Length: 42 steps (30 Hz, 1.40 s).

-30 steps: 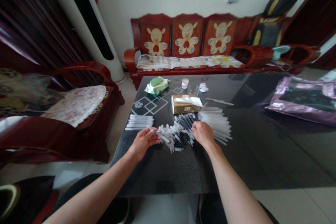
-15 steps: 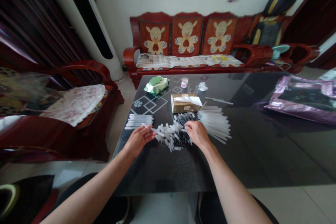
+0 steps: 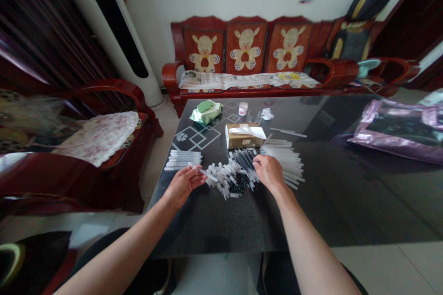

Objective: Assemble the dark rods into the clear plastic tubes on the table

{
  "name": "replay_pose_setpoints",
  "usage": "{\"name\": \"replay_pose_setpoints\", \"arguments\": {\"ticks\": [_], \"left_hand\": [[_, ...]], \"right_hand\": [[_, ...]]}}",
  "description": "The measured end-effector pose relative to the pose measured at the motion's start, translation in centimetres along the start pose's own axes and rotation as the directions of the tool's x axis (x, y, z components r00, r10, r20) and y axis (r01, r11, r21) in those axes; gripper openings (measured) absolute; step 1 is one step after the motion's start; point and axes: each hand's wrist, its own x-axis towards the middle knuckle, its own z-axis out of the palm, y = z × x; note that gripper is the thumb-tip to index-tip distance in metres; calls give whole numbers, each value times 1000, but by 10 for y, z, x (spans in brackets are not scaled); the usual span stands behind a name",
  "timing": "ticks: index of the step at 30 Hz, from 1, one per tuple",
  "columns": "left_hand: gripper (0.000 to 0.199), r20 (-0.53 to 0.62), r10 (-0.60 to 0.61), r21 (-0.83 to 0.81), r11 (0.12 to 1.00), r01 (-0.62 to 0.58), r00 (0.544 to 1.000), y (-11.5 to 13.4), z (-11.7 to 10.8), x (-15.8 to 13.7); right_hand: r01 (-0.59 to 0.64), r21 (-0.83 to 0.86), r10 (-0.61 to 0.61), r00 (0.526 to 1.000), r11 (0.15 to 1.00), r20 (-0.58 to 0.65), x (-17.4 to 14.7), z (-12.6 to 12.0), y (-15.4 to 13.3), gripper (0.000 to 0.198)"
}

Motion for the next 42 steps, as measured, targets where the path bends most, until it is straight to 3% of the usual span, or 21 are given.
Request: {"name": "replay_pose_setpoints", "arguments": {"ticks": [5,11,15,23,33,42], "left_hand": [[12,9,-1,8,1000,1,1000,-1,-1,0],[9,14,1,16,1000,-1,1000,-1,-2,1],[10,13,-3,11,1000,3,1000,-2,-1,1],[12,31,-27,25,999,26,999,-4,3,-2],[23,134,-4,101,995,-10,991,-19,2,-4],[23,118,-4,98,995,-8,993,-13,1,-3]], "right_hand": [[-26,2,26,1000,1000,3,1,-4,12,20],[132,124,-156,966,983,207,-16,-2,-14,18],[148,108,-171,952,983,255,-25,-2,-26,19],[192,29,-193,947,981,256,-29,7,-29,24],[183,0,-179,965,983,192,-29,11,-27,21],[91,4,-91,987,996,131,-21,2,-19,21]]}}
